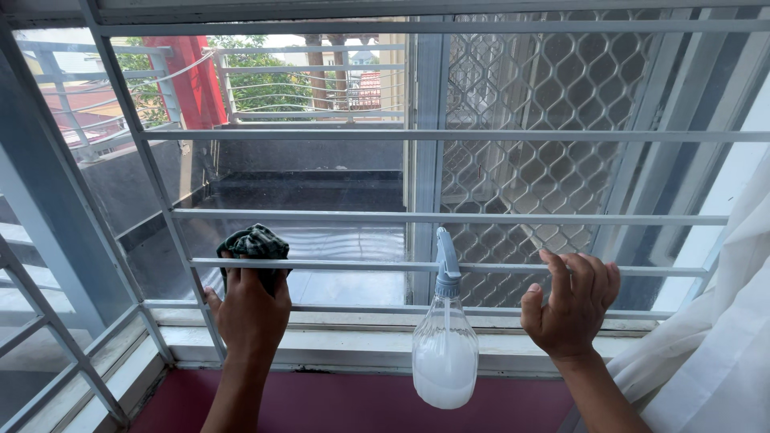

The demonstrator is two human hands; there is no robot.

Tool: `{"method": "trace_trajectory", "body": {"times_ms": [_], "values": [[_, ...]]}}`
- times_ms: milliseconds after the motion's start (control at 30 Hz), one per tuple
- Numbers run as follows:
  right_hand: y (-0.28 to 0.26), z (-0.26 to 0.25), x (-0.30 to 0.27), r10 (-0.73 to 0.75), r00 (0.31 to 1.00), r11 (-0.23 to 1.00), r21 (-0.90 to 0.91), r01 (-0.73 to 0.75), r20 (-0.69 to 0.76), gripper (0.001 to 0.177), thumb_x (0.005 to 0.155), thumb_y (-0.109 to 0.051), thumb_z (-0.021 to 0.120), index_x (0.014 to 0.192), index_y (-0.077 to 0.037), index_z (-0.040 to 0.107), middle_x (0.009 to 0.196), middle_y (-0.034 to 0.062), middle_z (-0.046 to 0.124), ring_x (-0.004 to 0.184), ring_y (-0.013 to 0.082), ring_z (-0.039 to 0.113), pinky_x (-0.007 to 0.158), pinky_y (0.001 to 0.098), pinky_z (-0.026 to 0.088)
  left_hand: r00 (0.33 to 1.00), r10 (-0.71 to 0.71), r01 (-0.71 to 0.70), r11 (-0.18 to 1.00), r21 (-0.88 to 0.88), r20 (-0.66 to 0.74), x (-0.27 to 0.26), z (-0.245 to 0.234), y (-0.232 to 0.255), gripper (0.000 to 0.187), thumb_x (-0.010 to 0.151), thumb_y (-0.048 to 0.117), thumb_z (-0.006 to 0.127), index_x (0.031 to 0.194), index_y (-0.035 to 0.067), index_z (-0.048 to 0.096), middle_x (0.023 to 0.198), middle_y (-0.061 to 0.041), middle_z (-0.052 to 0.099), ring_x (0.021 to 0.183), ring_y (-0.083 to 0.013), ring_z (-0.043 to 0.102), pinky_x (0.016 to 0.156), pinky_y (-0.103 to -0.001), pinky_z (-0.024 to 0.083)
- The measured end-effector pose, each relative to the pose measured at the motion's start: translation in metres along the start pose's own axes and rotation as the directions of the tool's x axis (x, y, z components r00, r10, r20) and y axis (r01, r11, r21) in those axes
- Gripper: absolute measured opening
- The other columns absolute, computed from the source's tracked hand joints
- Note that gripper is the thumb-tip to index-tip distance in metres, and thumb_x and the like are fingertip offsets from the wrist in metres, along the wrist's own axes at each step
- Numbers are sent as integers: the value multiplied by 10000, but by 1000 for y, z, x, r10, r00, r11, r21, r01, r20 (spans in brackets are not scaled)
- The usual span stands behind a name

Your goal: The person cleans a window by spraying liquid from a spray bottle onto the window frame and glass, and wiping the surfaces down with a cloth.

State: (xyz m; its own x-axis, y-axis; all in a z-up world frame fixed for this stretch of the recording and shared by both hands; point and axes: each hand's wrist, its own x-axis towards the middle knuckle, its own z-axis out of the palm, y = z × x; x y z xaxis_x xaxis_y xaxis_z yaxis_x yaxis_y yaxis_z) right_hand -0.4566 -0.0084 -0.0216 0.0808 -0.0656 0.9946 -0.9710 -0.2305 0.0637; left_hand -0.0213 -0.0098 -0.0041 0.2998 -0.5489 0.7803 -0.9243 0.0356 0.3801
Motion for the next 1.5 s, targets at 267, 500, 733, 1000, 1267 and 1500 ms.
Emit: {"method": "trace_trajectory", "body": {"times_ms": [267, 500, 733, 1000, 1267, 1500], "values": [[0, -2, 1, 2, 1000, 1000, 3, -2, 3, 438, 936, -265, 498, 1322, -93, 614, 1214, 117, 539, 1281, 319, 482, 1242, 566, 208, 994, -23, 12, 994, -105, -105, -13, 8, -7, 285, 918, 105, 674, 1193, 162, 720, 1280, -45, 723, 1198, -259, 678, 1228, -675, 234], [-4, -13, 5, 7, 1000, 1000, 2, -7, 14, 443, 931, -256, 489, 1328, -96, 602, 1223, 135, 533, 1276, 336, 478, 1240, 562, 234, 977, 112, -172, 921, -351, -183, -40, 1, -10, 384, 751, 67, 763, 1130, 60, 709, 1239, -95, 723, 1127, -250, 687, 1224, -598, 263], [-9, -33, 13, 22, 998, 998, 56, -25, 54, 471, 924, -268, 514, 1355, -94, 592, 1241, 132, 539, 1288, 332, 477, 1233, 576, 240, 956, 96, -235, 819, -523, -279, -81, -30, 31, 425, 725, -3, 799, 1133, 34, 687, 1257, -132, 701, 1248, -339, 647, 1054, -465, 537], [-24, -73, 29, 29, 980, 977, 201, -69, 196, 622, 786, -248, 652, 1375, -75, 550, 1375, 201, 514, 1390, 391, 409, 1203, 591, 233, 984, 98, -178, 613, -770, -150, -103, -72, 97, 394, 735, -77, 735, 1112, 26, 686, 1261, -156, 676, 1105, -296, 731, 837, -351, 646], [-79, -137, 0, 125, 756, 356, 682, -639, 643, 757, 816, -236, 715, 1493, -92, 408, 1460, 157, 528, 1375, 279, 510, 1067, 478, 463, 976, 214, -77, 535, -841, 47, -139, -84, 184, 401, 714, -77, 718, 1094, 46, 693, 1210, -133, 688, 1100, -326, 702, 866, -419, 607], [-69, -136, 8, 429, 618, 228, 584, -780, 659, 636, 863, -46, 725, 1472, -94, 549, 1258, 178, 695, 1098, 226, 681, 911, 308, 561, 822, 569, -311, 441, -842, -6, -139, -98, 225, 578, 790, 0, 744, 1355, 32, 629, 1419, -208, 607, 1243, -405, 627, 1030, -512, 463]]}}
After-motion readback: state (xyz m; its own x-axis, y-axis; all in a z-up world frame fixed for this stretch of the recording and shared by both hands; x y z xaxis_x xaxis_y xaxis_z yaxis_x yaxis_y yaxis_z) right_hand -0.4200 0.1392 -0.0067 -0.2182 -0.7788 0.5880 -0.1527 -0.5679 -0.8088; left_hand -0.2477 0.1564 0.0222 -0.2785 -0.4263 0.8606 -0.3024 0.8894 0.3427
